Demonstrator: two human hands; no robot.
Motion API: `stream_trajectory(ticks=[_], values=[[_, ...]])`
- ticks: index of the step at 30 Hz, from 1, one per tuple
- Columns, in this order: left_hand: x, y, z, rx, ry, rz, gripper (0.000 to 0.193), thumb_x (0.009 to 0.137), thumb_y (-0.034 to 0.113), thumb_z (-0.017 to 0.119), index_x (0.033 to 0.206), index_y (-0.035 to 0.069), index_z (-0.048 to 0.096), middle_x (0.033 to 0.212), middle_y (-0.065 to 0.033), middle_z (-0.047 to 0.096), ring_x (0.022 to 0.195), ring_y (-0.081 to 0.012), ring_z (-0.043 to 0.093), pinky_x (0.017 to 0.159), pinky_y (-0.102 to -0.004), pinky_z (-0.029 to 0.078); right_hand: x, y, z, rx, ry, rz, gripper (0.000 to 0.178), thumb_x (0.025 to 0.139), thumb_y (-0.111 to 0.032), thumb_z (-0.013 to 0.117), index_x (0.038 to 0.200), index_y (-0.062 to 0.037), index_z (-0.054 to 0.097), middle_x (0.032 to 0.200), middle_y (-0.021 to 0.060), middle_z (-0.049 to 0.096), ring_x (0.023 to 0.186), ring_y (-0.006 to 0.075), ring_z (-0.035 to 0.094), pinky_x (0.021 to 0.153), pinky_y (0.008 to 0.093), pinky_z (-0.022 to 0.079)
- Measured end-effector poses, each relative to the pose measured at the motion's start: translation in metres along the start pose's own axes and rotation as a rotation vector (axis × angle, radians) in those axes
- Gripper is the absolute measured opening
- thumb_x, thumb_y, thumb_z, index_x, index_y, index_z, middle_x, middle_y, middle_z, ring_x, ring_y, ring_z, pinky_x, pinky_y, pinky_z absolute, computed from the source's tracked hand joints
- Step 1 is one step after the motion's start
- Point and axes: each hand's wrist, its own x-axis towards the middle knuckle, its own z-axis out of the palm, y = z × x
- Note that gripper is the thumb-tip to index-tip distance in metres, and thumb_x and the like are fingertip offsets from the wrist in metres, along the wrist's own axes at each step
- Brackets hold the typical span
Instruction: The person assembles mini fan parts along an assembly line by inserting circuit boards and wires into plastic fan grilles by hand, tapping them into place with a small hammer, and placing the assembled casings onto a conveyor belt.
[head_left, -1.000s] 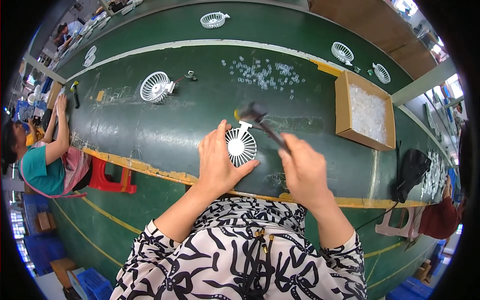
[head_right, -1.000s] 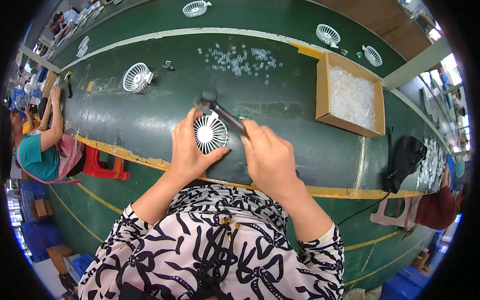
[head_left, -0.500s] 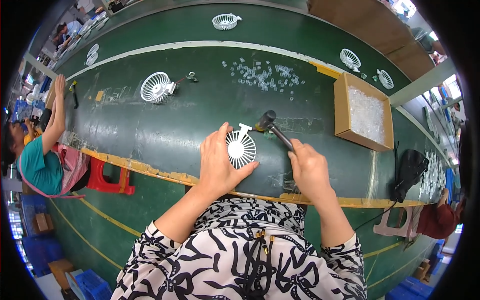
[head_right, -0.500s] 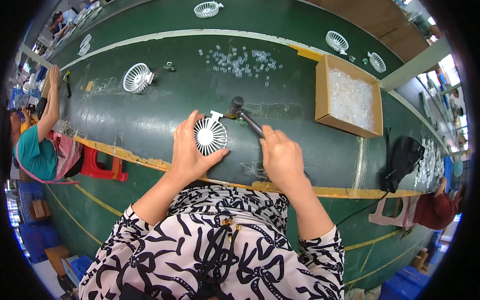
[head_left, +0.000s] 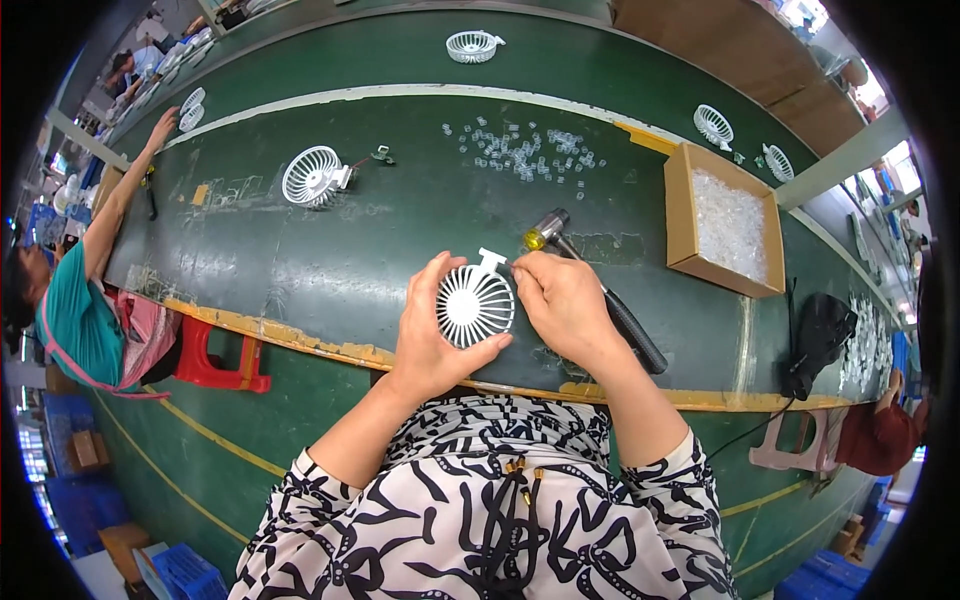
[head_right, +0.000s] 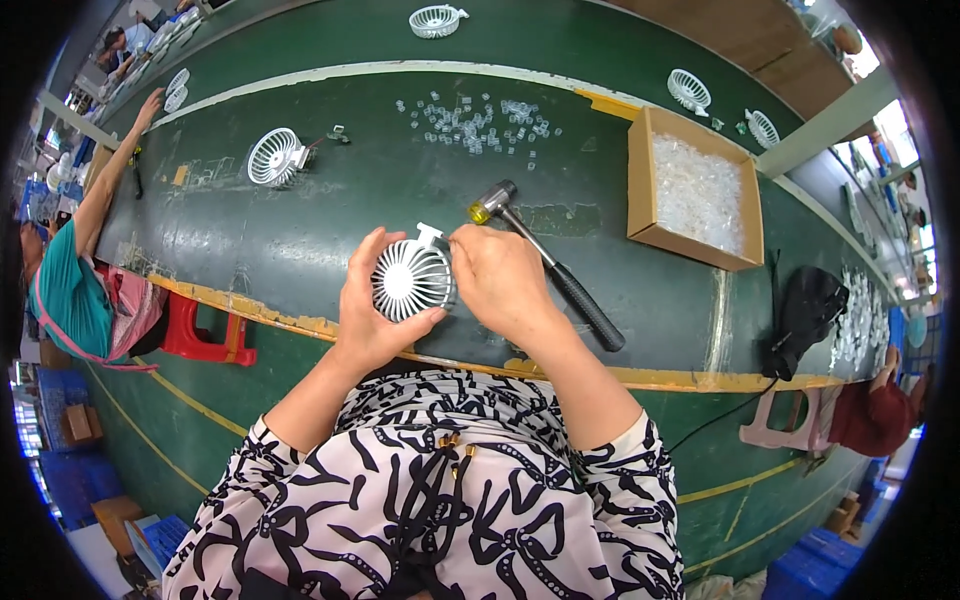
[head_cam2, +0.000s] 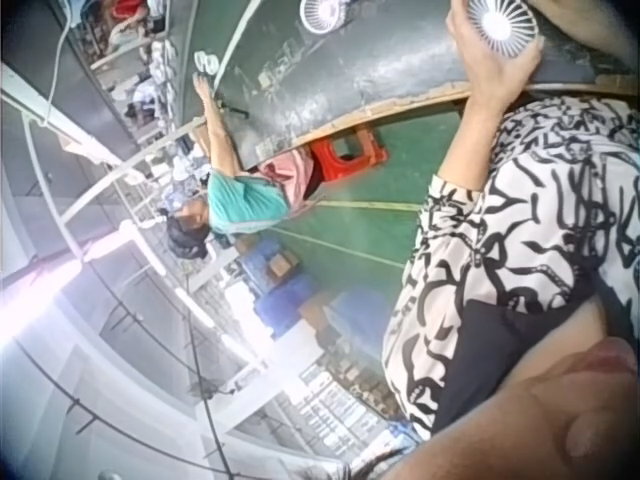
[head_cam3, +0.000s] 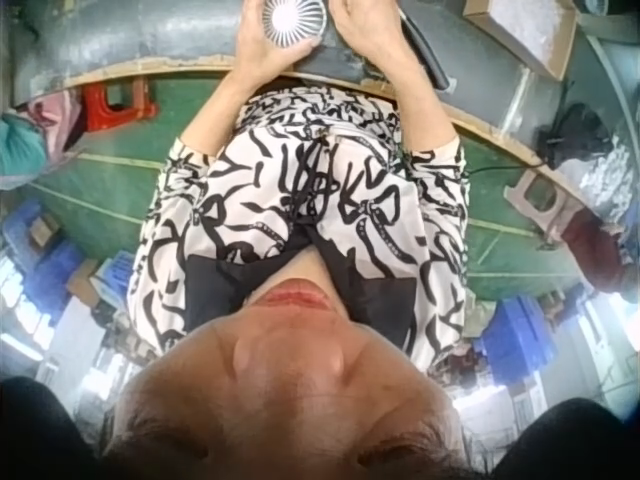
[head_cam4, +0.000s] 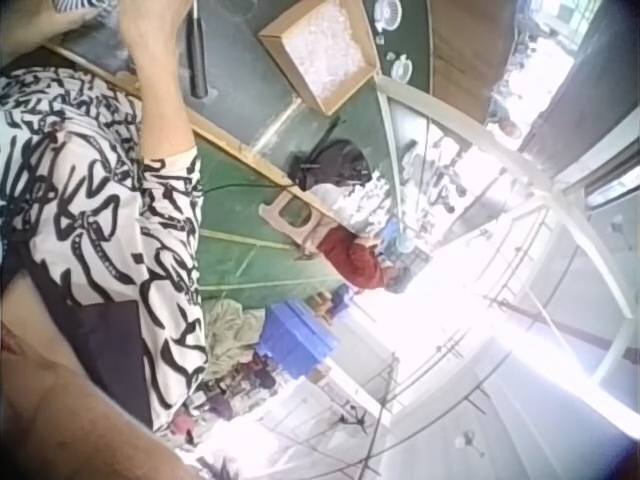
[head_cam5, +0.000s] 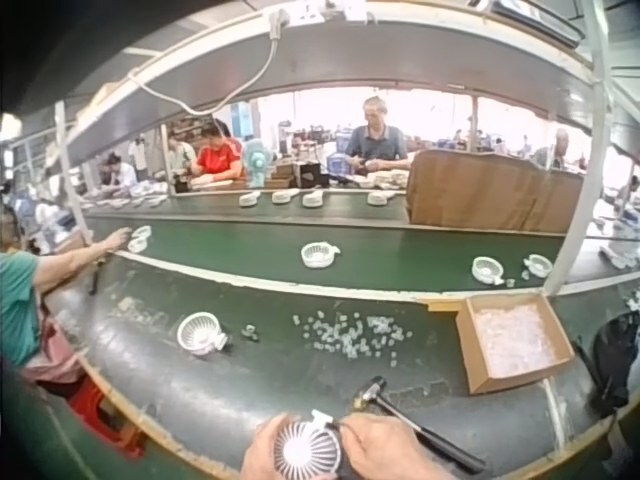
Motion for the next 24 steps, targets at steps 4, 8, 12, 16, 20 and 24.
stream_trajectory(ticks=[4,8,12,16,20,24], values=[[0.002,0.004,0.0,-0.002,0.008,0.0,0.102,0.064,0.023,0.092,0.143,-0.004,0.034,0.131,-0.0216,0.054,0.121,-0.0365,0.052,0.103,-0.0444,0.043,0.001,0.0,0.003,0.051,-0.047,0.067,0.014,0.092,-0.008,0.06,0.094,0.0025,0.069,0.072,0.0185,0.066,0.066,0.0301,0.067,0.063,0.0379,0.051],[0.006,0.0,0.0,0.01,-0.012,-0.014,0.098,0.064,0.023,0.092,0.14,-0.003,0.036,0.129,-0.0211,0.054,0.121,-0.0364,0.052,0.103,-0.0441,0.044,0.01,0.0,0.006,0.211,-0.125,0.223,0.02,0.096,-0.013,0.06,0.099,0.0047,0.069,0.072,0.0136,0.068,0.064,0.0189,0.065,0.063,0.0344,0.051],[0.013,0.003,-0.003,0.069,-0.063,0.025,0.098,0.064,0.022,0.092,0.141,-0.002,0.036,0.131,-0.0205,0.053,0.12,-0.0369,0.053,0.103,-0.0438,0.045,0.021,0.01,0.007,0.323,-0.228,0.288,0.029,0.097,-0.02,0.063,0.102,0.007,0.069,0.075,0.009,0.069,0.066,0.0129,0.063,0.062,0.0299,0.05],[0.021,-0.011,-0.003,-0.183,0.0,-0.073,0.075,0.075,0.013,0.084,0.139,0.001,0.046,0.127,-0.0181,0.061,0.111,-0.0278,0.062,0.097,-0.0378,0.049,0.031,0.015,0.005,0.391,-0.205,0.28,0.028,0.098,-0.022,0.064,0.1,0.0054,0.07,0.073,0.0069,0.068,0.064,0.0093,0.06,0.059,0.029,0.049],[0.069,-0.042,-0.004,-0.102,0.174,-0.129,0.018,0.093,0.004,0.065,0.109,-0.004,0.067,0.118,-0.0143,0.065,0.094,-0.017,0.065,0.081,-0.0286,0.053,0.026,0.03,0.017,0.562,-0.162,0.288,0.025,0.098,-0.02,0.063,0.096,0.0042,0.07,0.069,0.005,0.066,0.06,0.0094,0.058,0.057,0.0287,0.047],[0.121,-0.067,0.003,-0.05,0.215,-0.145,0.014,0.091,0.003,0.067,0.101,-0.006,0.068,0.116,-0.0132,0.065,0.085,-0.0152,0.066,0.074,-0.0274,0.054,0.029,0.033,0.008,0.648,-0.236,0.324,0.023,0.1,-0.019,0.061,0.098,0.0029,0.07,0.075,0.0003,0.066,0.064,0.0064,0.056,0.059,0.0251,0.047]])
